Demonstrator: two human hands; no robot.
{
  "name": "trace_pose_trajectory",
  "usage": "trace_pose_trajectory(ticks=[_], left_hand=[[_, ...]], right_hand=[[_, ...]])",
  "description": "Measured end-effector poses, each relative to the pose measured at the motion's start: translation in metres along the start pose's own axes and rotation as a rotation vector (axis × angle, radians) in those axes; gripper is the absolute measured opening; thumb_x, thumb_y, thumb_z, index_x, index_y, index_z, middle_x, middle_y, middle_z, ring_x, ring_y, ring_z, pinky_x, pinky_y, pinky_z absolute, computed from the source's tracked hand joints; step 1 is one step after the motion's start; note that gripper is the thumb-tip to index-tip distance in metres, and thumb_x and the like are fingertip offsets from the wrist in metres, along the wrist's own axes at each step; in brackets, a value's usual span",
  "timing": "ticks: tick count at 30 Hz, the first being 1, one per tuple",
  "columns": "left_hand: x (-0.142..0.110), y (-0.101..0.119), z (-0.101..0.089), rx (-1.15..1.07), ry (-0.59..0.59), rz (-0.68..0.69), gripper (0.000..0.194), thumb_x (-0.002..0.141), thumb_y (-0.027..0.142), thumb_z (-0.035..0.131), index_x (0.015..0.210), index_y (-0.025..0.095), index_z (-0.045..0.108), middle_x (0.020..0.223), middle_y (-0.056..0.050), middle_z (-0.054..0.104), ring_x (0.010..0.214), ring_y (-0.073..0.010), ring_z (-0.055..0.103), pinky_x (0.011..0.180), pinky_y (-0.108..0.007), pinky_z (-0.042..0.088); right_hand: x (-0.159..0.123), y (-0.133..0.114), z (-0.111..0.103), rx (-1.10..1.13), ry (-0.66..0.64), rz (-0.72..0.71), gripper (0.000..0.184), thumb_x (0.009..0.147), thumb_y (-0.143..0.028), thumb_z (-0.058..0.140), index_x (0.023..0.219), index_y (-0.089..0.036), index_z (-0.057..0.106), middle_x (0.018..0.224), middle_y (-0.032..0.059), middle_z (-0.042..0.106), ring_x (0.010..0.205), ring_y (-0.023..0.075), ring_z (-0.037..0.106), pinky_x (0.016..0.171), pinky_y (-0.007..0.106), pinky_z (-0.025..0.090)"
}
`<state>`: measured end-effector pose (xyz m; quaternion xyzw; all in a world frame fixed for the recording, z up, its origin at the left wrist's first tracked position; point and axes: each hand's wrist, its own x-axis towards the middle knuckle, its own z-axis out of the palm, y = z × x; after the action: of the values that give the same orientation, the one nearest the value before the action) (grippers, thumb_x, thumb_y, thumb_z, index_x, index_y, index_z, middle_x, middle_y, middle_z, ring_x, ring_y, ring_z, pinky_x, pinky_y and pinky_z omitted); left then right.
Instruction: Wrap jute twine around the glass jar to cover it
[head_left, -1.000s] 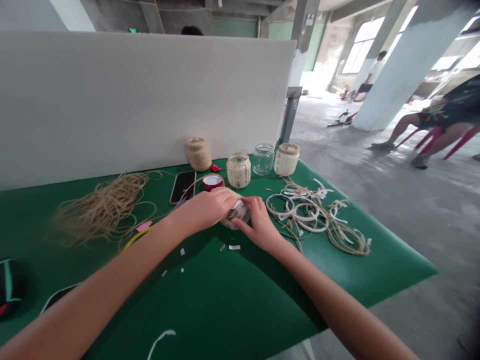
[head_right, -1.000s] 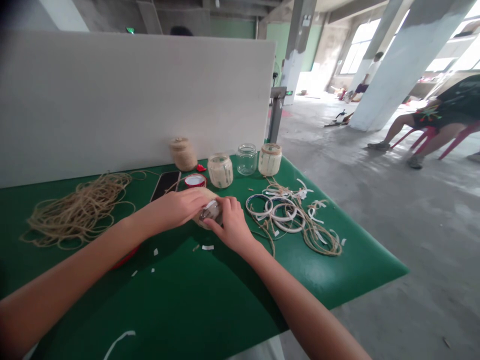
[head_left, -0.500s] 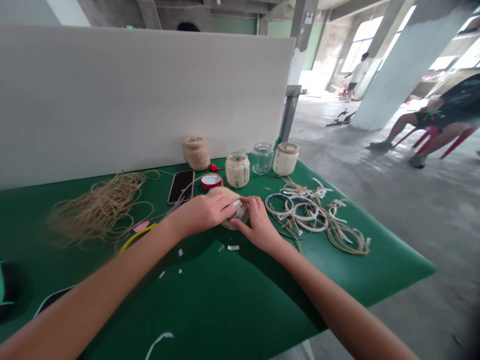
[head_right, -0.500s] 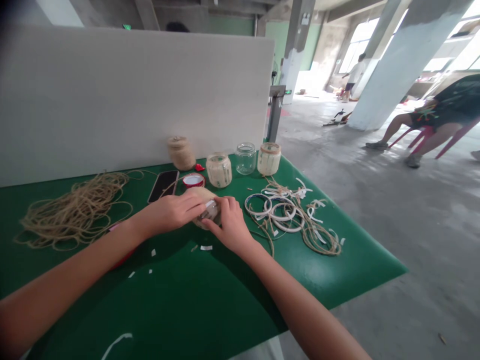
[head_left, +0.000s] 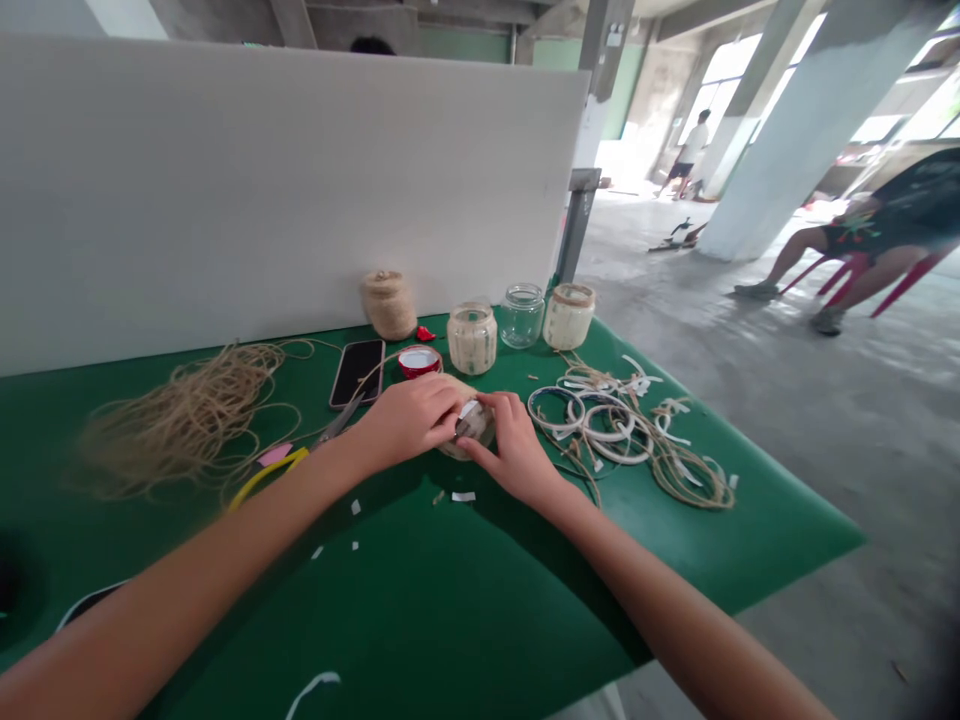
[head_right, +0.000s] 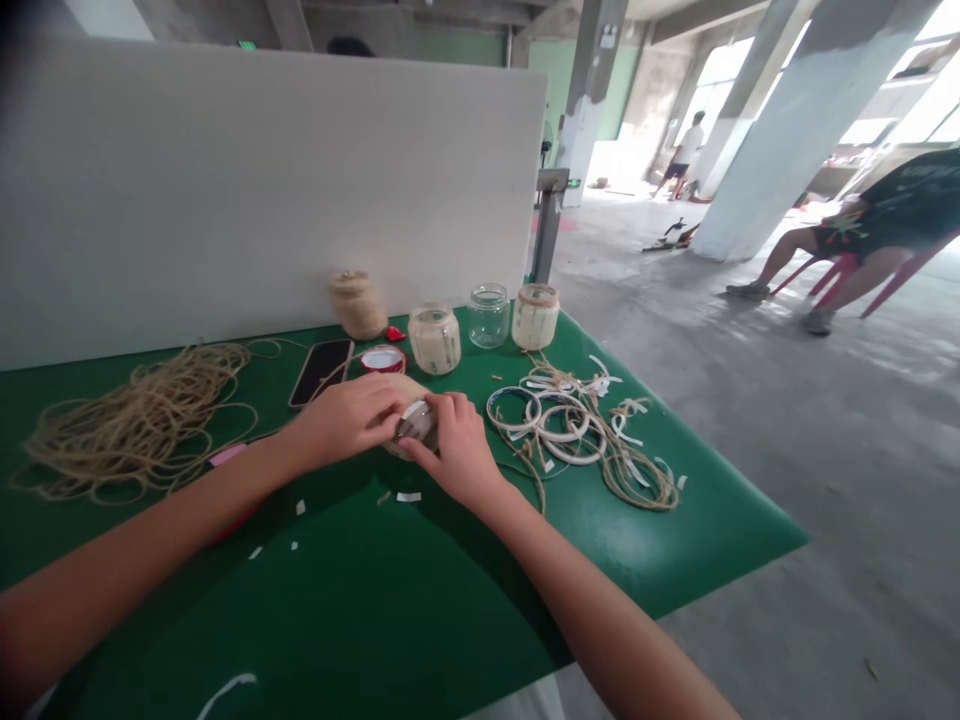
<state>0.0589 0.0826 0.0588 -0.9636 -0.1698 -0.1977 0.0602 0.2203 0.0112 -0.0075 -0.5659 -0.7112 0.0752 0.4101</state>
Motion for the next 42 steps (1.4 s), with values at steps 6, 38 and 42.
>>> trace_pose_trajectory(ticks=[6,38,42], left_hand=[[-0.001,0.003,-0.002,-0.133,-0.044,-0.120,0.013,0.078,0.015,0.044,0.067,0.018,0.051,0.070,-0.001,0.057,0.072,-0.0145,0.052,0.066,-0.026,0.042],[-0.028,0.035,0.016,0.063,0.190,-0.212,0.022,0.082,0.013,0.042,0.094,0.014,0.061,0.092,-0.007,0.061,0.086,-0.0170,0.058,0.075,-0.029,0.051],[-0.032,0.033,0.016,0.014,0.186,-0.204,0.024,0.082,0.013,0.042,0.097,0.014,0.060,0.096,-0.008,0.061,0.090,-0.0174,0.058,0.080,-0.031,0.050]], right_hand=[[0.000,-0.001,0.000,-0.016,-0.015,-0.003,0.048,0.076,-0.041,0.058,0.116,-0.020,0.041,0.112,0.0111,0.047,0.104,0.0265,0.046,0.086,0.045,0.041],[0.000,-0.001,-0.002,0.031,-0.013,-0.031,0.047,0.078,-0.041,0.056,0.117,-0.020,0.040,0.110,0.0109,0.048,0.103,0.0260,0.047,0.087,0.045,0.042],[0.001,-0.001,-0.003,0.021,-0.022,-0.027,0.047,0.078,-0.041,0.056,0.117,-0.020,0.041,0.111,0.0111,0.047,0.103,0.0258,0.047,0.087,0.044,0.042]])
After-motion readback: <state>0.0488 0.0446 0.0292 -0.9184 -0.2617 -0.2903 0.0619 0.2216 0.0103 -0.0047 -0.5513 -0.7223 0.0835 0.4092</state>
